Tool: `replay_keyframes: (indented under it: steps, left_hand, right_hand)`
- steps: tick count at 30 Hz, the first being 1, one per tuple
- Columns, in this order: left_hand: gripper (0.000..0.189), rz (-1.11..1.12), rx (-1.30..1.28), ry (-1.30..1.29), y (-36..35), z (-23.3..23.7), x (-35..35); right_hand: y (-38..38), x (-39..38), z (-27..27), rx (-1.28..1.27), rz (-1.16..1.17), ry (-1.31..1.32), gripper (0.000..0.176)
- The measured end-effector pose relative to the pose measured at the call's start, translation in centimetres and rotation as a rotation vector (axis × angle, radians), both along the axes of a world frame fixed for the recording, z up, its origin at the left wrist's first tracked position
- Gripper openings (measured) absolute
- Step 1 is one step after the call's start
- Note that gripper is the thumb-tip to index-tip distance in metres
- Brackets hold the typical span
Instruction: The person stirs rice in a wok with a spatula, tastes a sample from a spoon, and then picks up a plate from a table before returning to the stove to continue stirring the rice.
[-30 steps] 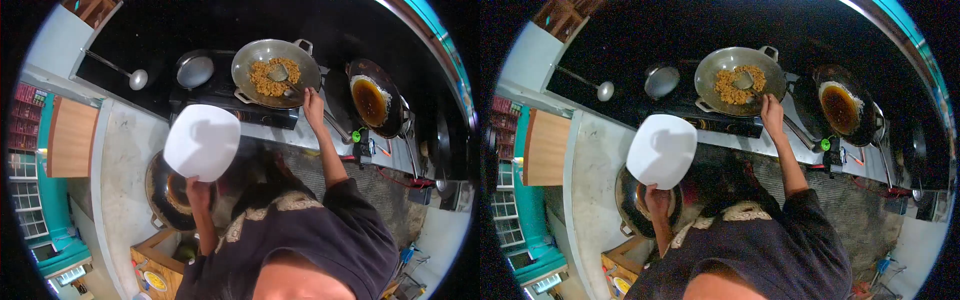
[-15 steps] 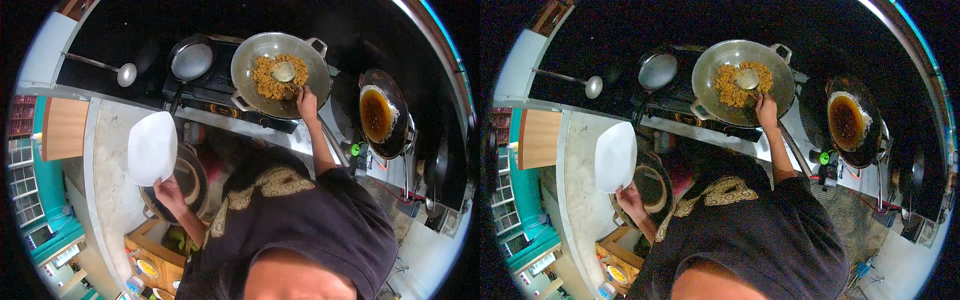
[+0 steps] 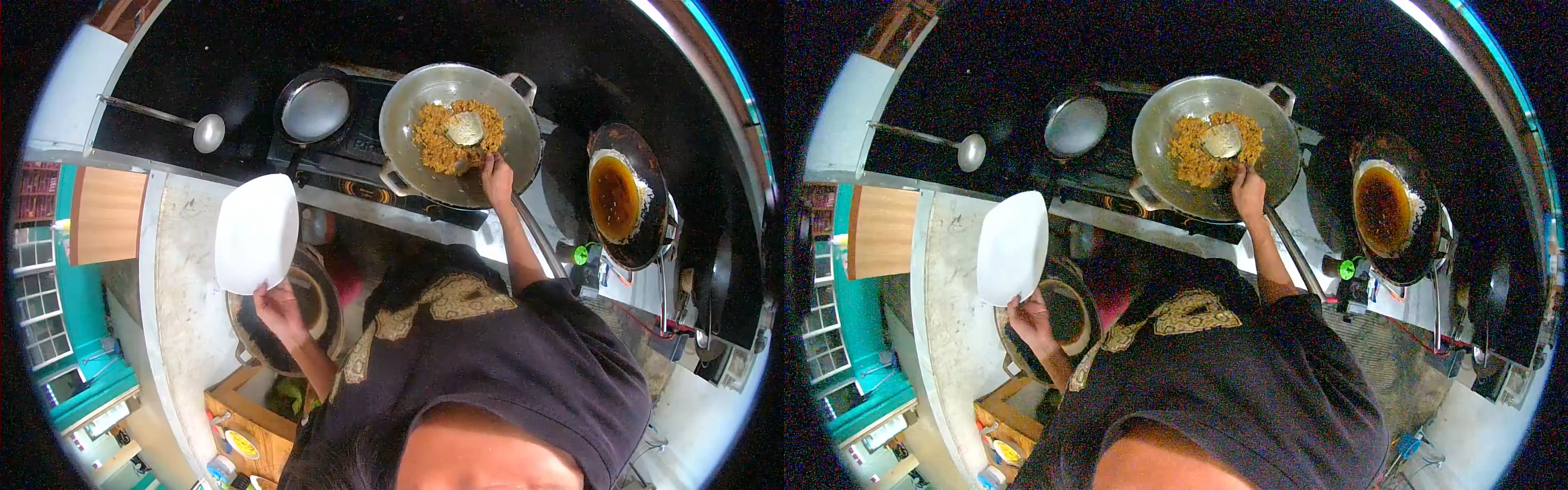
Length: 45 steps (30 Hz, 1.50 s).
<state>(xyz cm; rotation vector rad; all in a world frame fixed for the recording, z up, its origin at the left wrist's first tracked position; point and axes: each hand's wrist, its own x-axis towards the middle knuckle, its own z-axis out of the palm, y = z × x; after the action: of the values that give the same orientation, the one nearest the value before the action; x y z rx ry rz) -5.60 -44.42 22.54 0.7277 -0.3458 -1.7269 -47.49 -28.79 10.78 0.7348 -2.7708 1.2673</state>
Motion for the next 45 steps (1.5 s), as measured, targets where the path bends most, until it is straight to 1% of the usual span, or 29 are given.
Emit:
replay_keyframes:
  steps: [1,4,7,9,11,16,17,20,23,26,27,29,33,36,40,44,45]
  left_hand:
    - [0.042,-0.005,-0.001,0.01,-0.1,-0.3,0.2]
    - [0.041,0.004,0.016,0.024,-0.3,-0.8,0.6]
    - [0.041,0.022,0.021,0.019,-0.3,-1.1,0.9]
    - [0.041,0.027,0.016,0.014,-0.3,-1.1,1.1]
    - [0.042,0.029,0.014,0.009,-0.1,-0.8,1.2]
    - [0.047,0.045,0.056,0.011,-0.1,-0.3,1.5]
    - [0.047,0.043,0.061,0.021,-0.2,-0.4,1.6]
    - [0.04,0.035,0.0,0.031,0.0,-0.2,1.6]
    - [0.042,0.052,-0.018,-0.009,0.2,0.2,1.6]
    - [0.042,0.046,-0.02,0.001,-0.1,-0.1,2.3]
    - [0.041,0.051,-0.02,0.002,-0.1,-0.2,2.3]
    - [0.04,0.061,-0.019,0.002,-0.1,-0.2,2.5]
    - [0.038,0.055,-0.021,0.018,0.2,-0.6,3.1]
    - [0.038,0.071,-0.023,0.023,0.3,-0.6,3.3]
    - [0.037,0.084,-0.029,0.022,0.7,-0.4,3.4]
    - [0.037,0.083,-0.015,0.016,0.8,-0.8,4.3]
    - [0.038,0.091,-0.026,0.017,0.6,-1.1,4.6]
  right_hand:
    - [0.0,0.0,-0.1,-0.015,0.001,-0.003,0.029]
    - [0.0,-0.2,-1.3,0.051,-0.003,-0.017,0.032]
    - [0.2,-0.4,-2.6,-0.049,-0.01,-0.118,0.034]
    - [0.4,-1.4,-6.1,-0.134,-0.028,-0.16,0.034]
    - [0.7,-1.8,-7.0,-0.18,-0.053,-0.2,0.035]
    - [1.5,-1.5,-4.8,-0.138,-0.142,-0.259,0.037]
    - [1.5,-1.5,-4.7,-0.167,-0.165,-0.257,0.039]
    - [1.2,0.3,0.0,-0.419,-0.137,-0.47,0.039]
    - [0.9,0.5,0.3,-0.693,-0.187,-0.58,0.042]
    - [1.7,0.0,0.2,-0.721,-0.169,-0.704,0.039]
    - [1.7,0.0,0.2,-0.806,-0.137,-0.723,0.039]
    - [1.9,-0.2,0.3,-0.839,-0.117,-0.731,0.039]
    - [1.9,0.4,2.8,-0.872,-0.084,-0.692,0.038]
    - [1.6,0.3,4.1,-1.003,-0.086,-0.741,0.038]
    - [2.1,0.0,5.2,-1.007,-0.02,-0.741,0.037]
    - [2.4,-0.4,6.9,-1.081,-0.033,-0.723,0.036]
    - [2.7,-0.3,8.2,-1.093,-0.03,-0.712,0.036]
